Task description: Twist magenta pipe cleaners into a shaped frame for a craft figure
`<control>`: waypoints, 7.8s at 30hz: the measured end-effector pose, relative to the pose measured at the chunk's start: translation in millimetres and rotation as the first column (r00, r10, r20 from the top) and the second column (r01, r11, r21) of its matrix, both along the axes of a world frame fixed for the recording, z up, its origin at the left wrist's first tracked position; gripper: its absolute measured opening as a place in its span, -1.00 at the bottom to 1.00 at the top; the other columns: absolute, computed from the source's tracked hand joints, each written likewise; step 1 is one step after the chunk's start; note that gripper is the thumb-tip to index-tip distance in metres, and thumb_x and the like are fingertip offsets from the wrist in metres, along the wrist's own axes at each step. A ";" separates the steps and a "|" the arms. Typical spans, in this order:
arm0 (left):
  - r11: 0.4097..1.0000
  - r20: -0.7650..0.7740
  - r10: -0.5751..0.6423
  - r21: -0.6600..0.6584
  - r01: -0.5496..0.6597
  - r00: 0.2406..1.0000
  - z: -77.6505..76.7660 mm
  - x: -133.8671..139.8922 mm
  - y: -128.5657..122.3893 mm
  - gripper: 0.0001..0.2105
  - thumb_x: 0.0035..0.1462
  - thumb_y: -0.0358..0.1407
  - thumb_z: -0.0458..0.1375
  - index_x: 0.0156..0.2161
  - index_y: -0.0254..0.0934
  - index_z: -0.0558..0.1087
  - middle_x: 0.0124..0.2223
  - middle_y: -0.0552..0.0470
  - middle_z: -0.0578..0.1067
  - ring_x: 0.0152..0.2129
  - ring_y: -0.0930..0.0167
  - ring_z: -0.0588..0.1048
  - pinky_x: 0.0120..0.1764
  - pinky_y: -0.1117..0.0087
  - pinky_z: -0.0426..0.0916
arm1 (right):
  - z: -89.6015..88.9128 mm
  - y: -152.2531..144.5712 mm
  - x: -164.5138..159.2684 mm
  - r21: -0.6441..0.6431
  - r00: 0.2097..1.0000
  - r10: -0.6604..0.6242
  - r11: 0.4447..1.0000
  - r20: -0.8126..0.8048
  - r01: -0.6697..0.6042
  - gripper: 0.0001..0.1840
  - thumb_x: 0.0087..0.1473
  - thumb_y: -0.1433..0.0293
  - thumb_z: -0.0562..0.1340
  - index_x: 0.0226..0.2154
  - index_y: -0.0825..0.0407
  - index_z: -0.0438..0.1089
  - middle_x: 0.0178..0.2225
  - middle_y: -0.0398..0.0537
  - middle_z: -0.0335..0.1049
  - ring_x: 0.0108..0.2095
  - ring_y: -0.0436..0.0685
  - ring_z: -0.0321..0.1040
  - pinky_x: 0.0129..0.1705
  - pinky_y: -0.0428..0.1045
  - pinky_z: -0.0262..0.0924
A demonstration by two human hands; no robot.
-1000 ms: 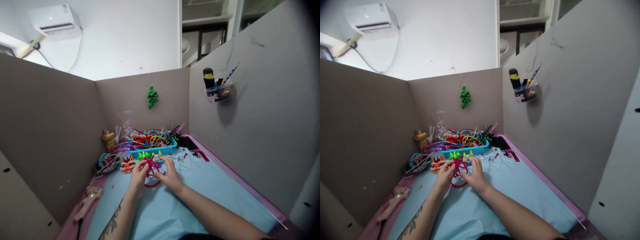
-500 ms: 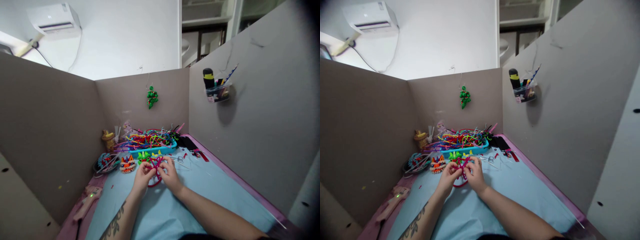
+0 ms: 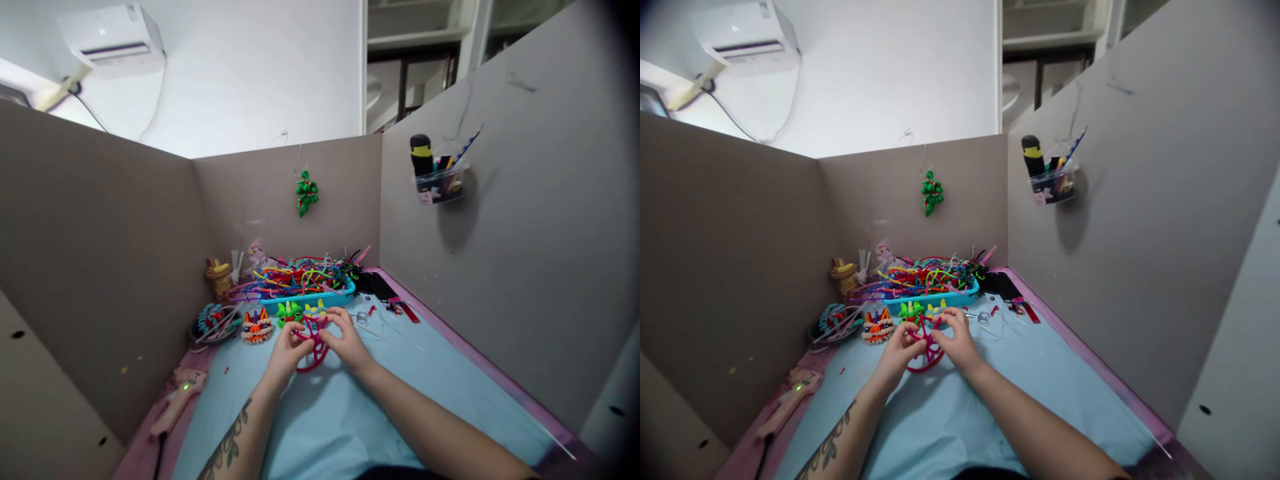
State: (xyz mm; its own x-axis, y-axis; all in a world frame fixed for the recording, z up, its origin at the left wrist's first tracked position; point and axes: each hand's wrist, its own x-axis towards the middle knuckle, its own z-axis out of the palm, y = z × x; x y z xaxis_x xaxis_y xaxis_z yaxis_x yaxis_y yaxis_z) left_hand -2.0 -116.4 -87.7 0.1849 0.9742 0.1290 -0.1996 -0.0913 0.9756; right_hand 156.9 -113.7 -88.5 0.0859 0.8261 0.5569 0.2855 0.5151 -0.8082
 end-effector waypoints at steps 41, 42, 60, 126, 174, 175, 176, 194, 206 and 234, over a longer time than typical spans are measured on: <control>0.894 -0.298 0.356 0.384 -0.231 0.885 6.6 10.1 -10.3 -0.83 -0.13 -0.20 0.24 -0.47 -0.29 0.54 -0.45 -0.02 0.51 -0.43 0.32 0.42 -0.30 0.38 0.26 | -10.7 -0.8 -15.6 -0.096 0.971 0.169 0.978 -0.168 -0.186 -0.79 -0.06 0.25 0.22 -0.45 0.03 0.48 -0.09 0.02 0.29 0.01 0.18 0.19 0.10 0.09 0.00; 0.895 -0.303 0.358 0.382 -0.231 0.883 6.4 9.2 -10.0 -0.83 -0.13 -0.20 0.24 -0.47 -0.29 0.54 -0.44 -0.02 0.52 -0.43 0.32 0.42 -0.30 0.38 0.26 | -11.3 -0.8 -15.7 -0.086 0.972 0.173 0.978 -0.159 -0.188 -0.80 -0.06 0.26 0.21 -0.46 0.04 0.48 -0.10 0.02 0.29 0.01 0.19 0.19 0.10 0.09 0.00; 0.987 -0.245 0.062 0.159 -0.023 0.968 12.7 -4.3 -7.2 -0.77 -0.16 -0.20 0.27 -0.58 -0.35 0.43 -0.60 0.10 0.38 -0.61 0.50 0.26 -0.47 0.50 0.13 | -21.2 27.1 2.0 -0.278 0.716 0.155 0.850 -0.681 -0.447 -0.74 -0.25 0.25 0.30 -0.45 0.05 0.38 -0.65 -0.21 0.31 -0.59 0.01 0.24 -0.48 -0.07 0.15; 0.998 -0.170 0.054 0.050 -0.046 0.984 7.1 -1.3 -4.2 -0.69 -0.17 -0.09 0.26 -0.56 -0.37 0.47 -0.62 0.09 0.38 -0.62 0.51 0.25 -0.48 0.47 0.09 | -1.0 -14.3 -11.8 0.172 0.993 -0.033 0.985 0.113 0.013 -0.88 -0.02 0.42 0.18 -0.54 0.03 0.36 -0.53 -0.12 0.36 -0.40 0.08 0.26 -0.31 -0.03 0.15; 0.935 -0.487 0.181 0.356 0.004 0.854 -2.0 4.6 -0.3 -0.87 -0.17 -0.30 0.18 -0.51 -0.29 0.33 -0.54 0.12 0.33 -0.55 0.47 0.26 -0.46 0.48 0.12 | -18.1 -4.5 -17.3 0.096 0.980 -0.032 0.995 0.199 0.013 -0.87 0.04 0.46 0.05 -0.51 0.01 0.21 -0.47 -0.09 0.23 -0.35 0.11 0.19 -0.31 -0.01 0.12; 0.927 -0.493 0.200 0.374 -0.001 0.847 -2.2 5.0 -0.9 -0.90 -0.16 -0.32 0.16 -0.51 -0.29 0.33 -0.54 0.12 0.33 -0.54 0.46 0.26 -0.46 0.48 0.13 | -18.3 -5.1 -17.5 0.079 0.983 -0.016 0.997 0.183 0.002 -0.87 0.04 0.46 0.05 -0.50 0.01 0.20 -0.46 -0.10 0.23 -0.35 0.10 0.19 -0.31 -0.02 0.13; 0.923 -0.498 0.214 0.385 -0.006 0.840 -2.2 5.3 -1.6 -0.92 -0.16 -0.34 0.15 -0.51 -0.28 0.32 -0.53 0.13 0.34 -0.54 0.46 0.27 -0.45 0.48 0.13 | -18.4 -5.7 -17.8 0.060 0.986 -0.002 0.998 0.166 -0.008 -0.88 0.05 0.46 0.05 -0.49 0.01 0.20 -0.45 -0.10 0.23 -0.36 0.10 0.20 -0.33 -0.03 0.13; 0.999 -0.094 -0.027 0.041 0.031 0.995 0.2 1.6 1.4 -0.72 -0.15 -0.15 0.27 -0.50 -0.36 0.36 -0.56 0.10 0.36 -0.60 0.54 0.27 -0.48 0.51 0.12 | -14.7 -9.9 -17.6 -0.022 0.992 0.122 0.992 0.045 -0.121 -0.94 0.03 0.45 0.03 -0.45 0.00 0.16 -0.50 -0.18 0.17 -0.44 0.03 0.17 -0.40 -0.08 0.10; 1.000 -0.023 0.004 -0.005 -0.004 1.000 7.9 2.7 -3.3 -0.74 -0.18 -0.19 0.30 -0.51 -0.36 0.40 -0.55 0.09 0.41 -0.59 0.54 0.29 -0.47 0.52 0.14 | -11.9 -12.1 -20.0 -0.005 0.978 0.204 0.979 -0.042 -0.204 -0.87 -0.07 0.50 0.06 -0.38 0.00 0.11 -0.46 -0.19 0.19 -0.40 0.03 0.22 -0.33 -0.07 0.14; 0.962 -0.229 0.184 0.244 -0.126 0.956 3.0 2.4 0.8 -0.75 -0.08 -0.16 0.20 -0.54 -0.30 0.30 -0.59 0.17 0.28 -0.62 0.52 0.21 -0.51 0.50 0.10 | -12.6 -5.2 -17.3 -0.105 0.894 0.356 0.912 -0.273 -0.396 -0.66 -0.20 0.53 0.13 -0.27 -0.01 0.16 -0.37 -0.16 0.32 -0.32 0.05 0.32 -0.27 -0.05 0.20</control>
State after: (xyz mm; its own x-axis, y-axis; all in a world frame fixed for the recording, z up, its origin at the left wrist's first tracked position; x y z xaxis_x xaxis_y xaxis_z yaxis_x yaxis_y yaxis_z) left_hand 0.4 -115.5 -84.7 0.0880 0.9444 0.3168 0.0796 -0.3237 0.9428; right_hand 139.7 -119.0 -101.1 -0.1322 0.8966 0.4226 -0.1199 0.4087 -0.9048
